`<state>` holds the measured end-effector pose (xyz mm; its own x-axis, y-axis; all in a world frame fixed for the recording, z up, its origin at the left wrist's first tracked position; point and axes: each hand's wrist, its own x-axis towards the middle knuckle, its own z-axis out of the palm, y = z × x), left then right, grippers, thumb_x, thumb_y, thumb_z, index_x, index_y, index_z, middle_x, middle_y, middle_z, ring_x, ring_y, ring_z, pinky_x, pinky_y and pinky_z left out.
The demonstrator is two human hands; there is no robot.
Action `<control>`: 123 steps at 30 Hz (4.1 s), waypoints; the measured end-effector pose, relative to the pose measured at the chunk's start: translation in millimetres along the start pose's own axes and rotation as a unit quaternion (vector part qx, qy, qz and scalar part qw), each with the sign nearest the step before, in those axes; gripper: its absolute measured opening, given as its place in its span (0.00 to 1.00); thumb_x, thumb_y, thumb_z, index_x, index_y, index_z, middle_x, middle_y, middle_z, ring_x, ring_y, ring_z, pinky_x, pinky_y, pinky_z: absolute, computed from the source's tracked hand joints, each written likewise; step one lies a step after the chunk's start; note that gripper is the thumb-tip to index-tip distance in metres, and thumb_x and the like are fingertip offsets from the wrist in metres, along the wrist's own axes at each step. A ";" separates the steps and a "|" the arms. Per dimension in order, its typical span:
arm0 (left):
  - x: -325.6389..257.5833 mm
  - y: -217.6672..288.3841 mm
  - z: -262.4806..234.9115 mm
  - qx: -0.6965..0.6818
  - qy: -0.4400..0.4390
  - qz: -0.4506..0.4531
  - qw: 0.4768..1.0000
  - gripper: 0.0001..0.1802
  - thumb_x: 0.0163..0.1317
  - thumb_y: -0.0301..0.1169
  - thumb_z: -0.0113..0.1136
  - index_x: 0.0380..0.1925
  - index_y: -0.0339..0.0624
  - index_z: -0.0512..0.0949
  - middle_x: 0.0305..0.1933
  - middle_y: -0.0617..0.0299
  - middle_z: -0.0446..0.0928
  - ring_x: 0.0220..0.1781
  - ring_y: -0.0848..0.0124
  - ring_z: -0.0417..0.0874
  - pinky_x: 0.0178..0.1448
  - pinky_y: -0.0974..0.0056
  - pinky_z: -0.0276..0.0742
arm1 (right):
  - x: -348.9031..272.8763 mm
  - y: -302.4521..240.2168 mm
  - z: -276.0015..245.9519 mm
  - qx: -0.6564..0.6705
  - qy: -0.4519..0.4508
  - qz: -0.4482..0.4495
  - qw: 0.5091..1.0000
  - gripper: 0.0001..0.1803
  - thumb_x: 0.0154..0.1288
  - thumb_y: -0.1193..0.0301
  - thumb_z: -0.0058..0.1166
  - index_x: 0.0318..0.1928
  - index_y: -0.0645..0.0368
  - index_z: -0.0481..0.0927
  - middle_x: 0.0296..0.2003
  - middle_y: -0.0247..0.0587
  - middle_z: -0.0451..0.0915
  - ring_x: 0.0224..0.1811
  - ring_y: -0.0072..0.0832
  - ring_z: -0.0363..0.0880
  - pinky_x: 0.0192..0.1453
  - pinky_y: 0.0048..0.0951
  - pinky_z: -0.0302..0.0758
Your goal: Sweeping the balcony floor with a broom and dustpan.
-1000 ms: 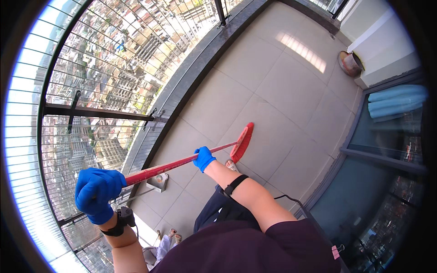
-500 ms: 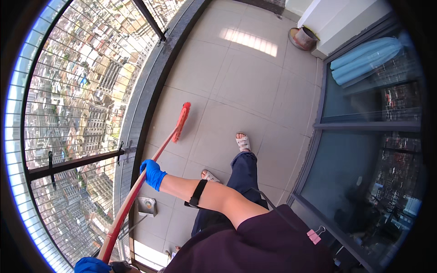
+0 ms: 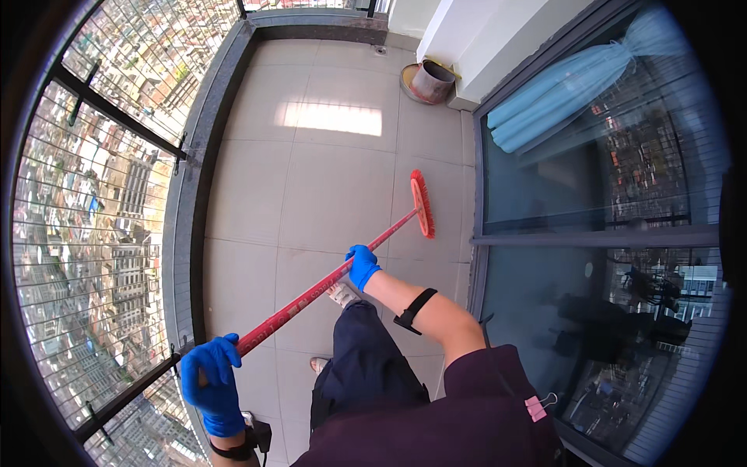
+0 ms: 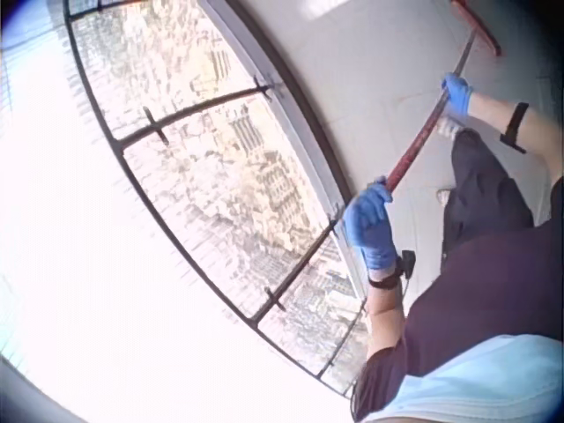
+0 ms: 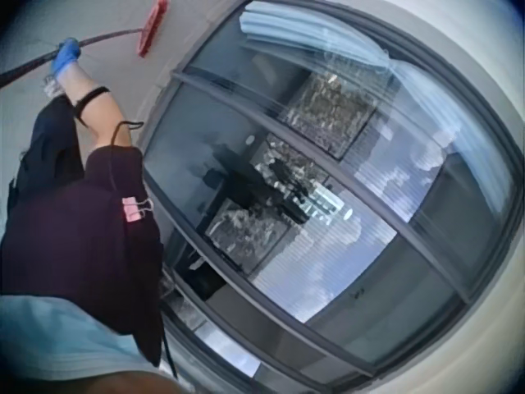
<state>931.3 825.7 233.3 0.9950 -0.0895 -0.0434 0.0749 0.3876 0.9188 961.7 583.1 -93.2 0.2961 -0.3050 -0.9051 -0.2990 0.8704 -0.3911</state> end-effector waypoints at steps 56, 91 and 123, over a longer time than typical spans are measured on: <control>306.7 -32.3 327.9 0.225 -0.186 0.062 0.954 0.20 0.49 0.32 0.34 0.01 0.42 0.54 0.04 0.61 0.54 0.07 0.71 0.56 0.21 0.65 0.60 | 175.7 -246.7 174.2 0.158 -0.088 0.122 0.976 0.03 0.43 0.78 0.34 0.23 0.61 0.61 0.13 0.40 0.63 0.12 0.27 0.64 0.14 0.25 0.63; 350.9 -42.8 195.9 -0.006 0.057 0.032 0.998 0.23 0.54 0.47 0.36 0.07 0.46 0.56 0.08 0.66 0.55 0.16 0.71 0.58 0.41 0.61 0.59 | 154.4 -260.3 224.2 -0.082 -0.045 0.068 0.993 0.04 0.45 0.73 0.33 0.17 0.57 0.61 0.12 0.36 0.63 0.13 0.25 0.61 0.18 0.24 0.61; 281.0 26.4 134.3 0.184 -0.034 0.084 0.979 0.25 0.45 0.54 0.46 0.07 0.43 0.62 0.16 0.56 0.68 0.25 0.64 0.67 0.42 0.59 0.60 | 85.7 -192.4 226.5 -0.119 -0.064 0.076 0.988 0.07 0.45 0.71 0.36 0.16 0.59 0.64 0.13 0.39 0.66 0.16 0.27 0.65 0.21 0.26 0.64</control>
<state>1204.1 687.5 298.0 0.9838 -0.1190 0.1343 -0.1294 0.0474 0.9905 1250.1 477.1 -57.8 0.3392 -0.1140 -0.9338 -0.5487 0.7823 -0.2948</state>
